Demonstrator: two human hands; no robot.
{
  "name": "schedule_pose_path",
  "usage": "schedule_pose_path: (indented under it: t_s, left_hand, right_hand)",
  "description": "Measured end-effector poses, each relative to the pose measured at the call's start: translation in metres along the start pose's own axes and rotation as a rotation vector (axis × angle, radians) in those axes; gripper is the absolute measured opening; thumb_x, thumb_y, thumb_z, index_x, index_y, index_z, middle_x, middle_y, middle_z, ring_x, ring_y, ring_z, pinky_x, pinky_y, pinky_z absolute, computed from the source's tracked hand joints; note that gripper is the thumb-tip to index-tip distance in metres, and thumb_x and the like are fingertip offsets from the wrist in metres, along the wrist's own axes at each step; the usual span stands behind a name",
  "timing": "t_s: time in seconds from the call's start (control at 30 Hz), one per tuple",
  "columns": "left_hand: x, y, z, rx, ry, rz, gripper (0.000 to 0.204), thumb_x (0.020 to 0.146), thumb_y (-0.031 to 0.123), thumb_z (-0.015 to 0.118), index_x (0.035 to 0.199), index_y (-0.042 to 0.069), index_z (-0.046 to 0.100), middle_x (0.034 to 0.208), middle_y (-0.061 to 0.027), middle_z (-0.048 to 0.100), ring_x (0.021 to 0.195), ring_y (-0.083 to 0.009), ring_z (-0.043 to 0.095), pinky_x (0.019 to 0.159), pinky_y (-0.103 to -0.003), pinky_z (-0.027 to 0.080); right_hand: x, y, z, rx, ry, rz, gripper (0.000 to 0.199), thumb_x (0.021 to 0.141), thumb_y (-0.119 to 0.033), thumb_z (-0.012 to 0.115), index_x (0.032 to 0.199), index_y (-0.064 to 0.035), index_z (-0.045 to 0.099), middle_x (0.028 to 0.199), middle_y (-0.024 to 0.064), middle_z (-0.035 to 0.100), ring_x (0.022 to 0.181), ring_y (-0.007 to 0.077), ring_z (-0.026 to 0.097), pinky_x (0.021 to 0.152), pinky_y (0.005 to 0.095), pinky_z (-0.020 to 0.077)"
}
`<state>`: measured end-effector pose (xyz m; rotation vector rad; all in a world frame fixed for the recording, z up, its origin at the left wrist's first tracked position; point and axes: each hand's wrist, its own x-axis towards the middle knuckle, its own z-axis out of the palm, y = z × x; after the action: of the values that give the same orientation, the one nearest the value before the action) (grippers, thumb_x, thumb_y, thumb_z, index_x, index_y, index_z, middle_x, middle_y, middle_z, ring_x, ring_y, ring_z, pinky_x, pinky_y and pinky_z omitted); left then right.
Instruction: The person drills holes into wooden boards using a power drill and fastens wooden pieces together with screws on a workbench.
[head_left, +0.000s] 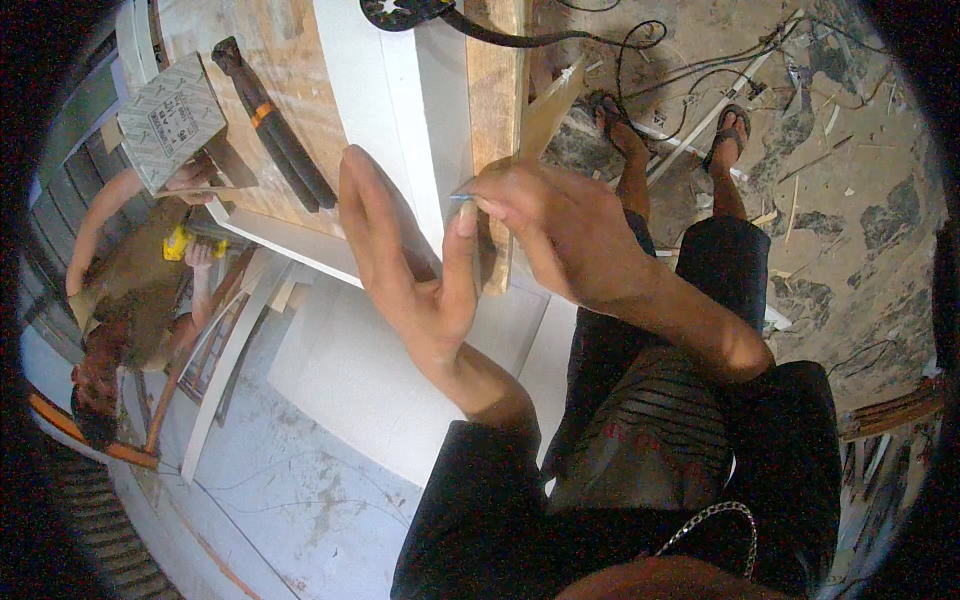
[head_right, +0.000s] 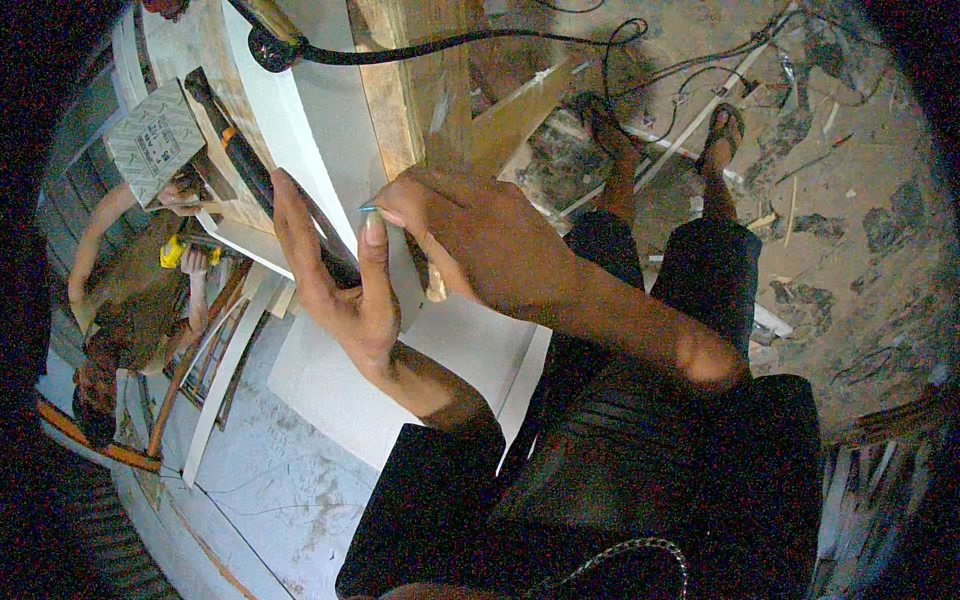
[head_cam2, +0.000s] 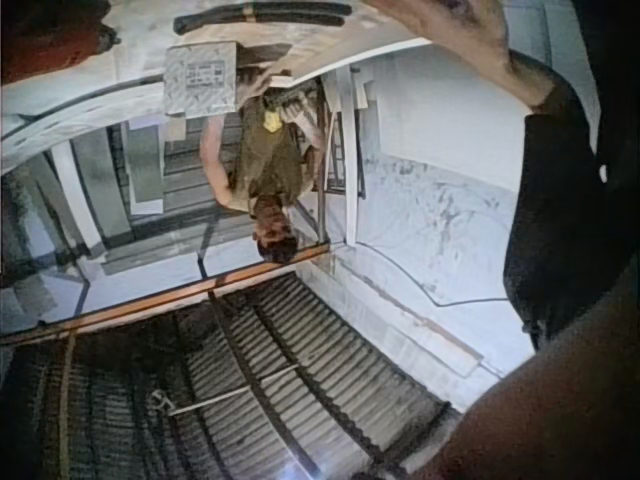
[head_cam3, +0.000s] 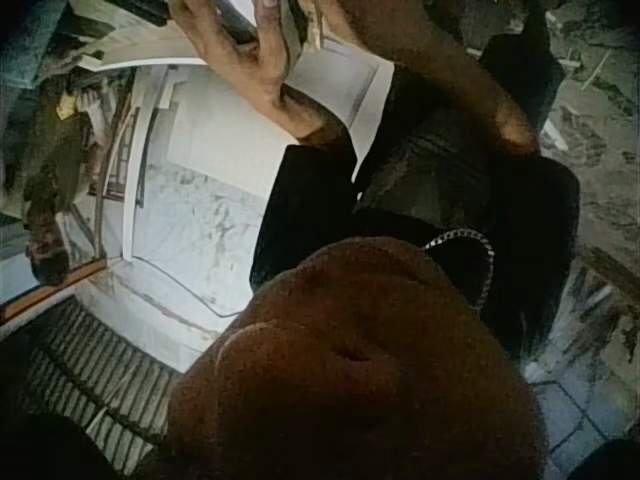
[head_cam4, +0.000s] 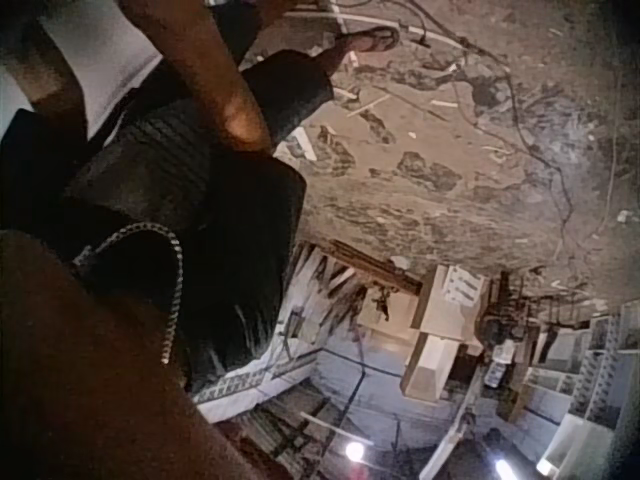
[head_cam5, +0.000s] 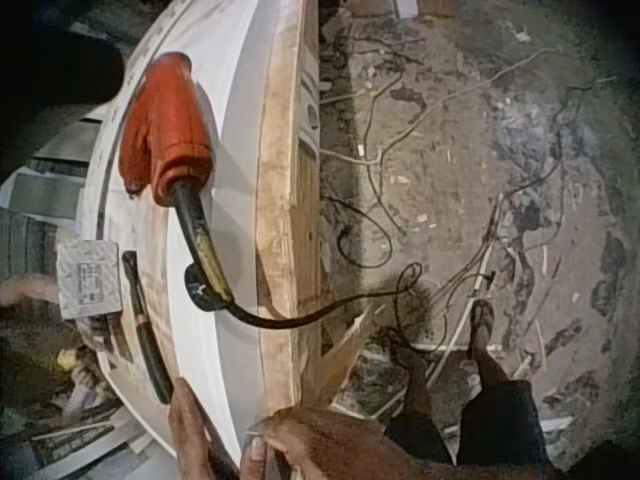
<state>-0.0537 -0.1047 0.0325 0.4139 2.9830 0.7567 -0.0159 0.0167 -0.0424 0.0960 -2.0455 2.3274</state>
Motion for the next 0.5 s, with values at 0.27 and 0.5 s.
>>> schedule_pose_path:
  t_s: [0.27,0.5]
  left_hand:
    - [-0.001,-0.004,0.004,0.017,-0.002,0.017,0.067,0.073,0.012,0.064,0.132,-0.002,0.036,0.131,-0.0266,0.037,0.122,-0.0369,0.038,0.100,-0.040,0.028]
    - [-0.001,0.009,0.006,-0.389,0.165,-0.159,0.048,0.087,0.013,0.053,0.128,-0.006,0.039,0.134,-0.0206,0.039,0.124,-0.0268,0.037,0.103,-0.035,0.027]
  right_hand:
    - [0.002,-0.001,-0.002,-0.022,0.027,0.049,0.016,0.083,-0.005,0.052,0.098,-0.0009,0.055,0.087,0.0148,0.062,0.076,0.0291,0.062,0.066,0.0336,0.0499]
    - [0.003,-0.009,-0.004,-0.156,-0.030,-0.029,0.023,0.077,-0.005,0.055,0.099,-0.0033,0.051,0.086,0.0139,0.057,0.075,0.0316,0.059,0.063,0.0381,0.0494]
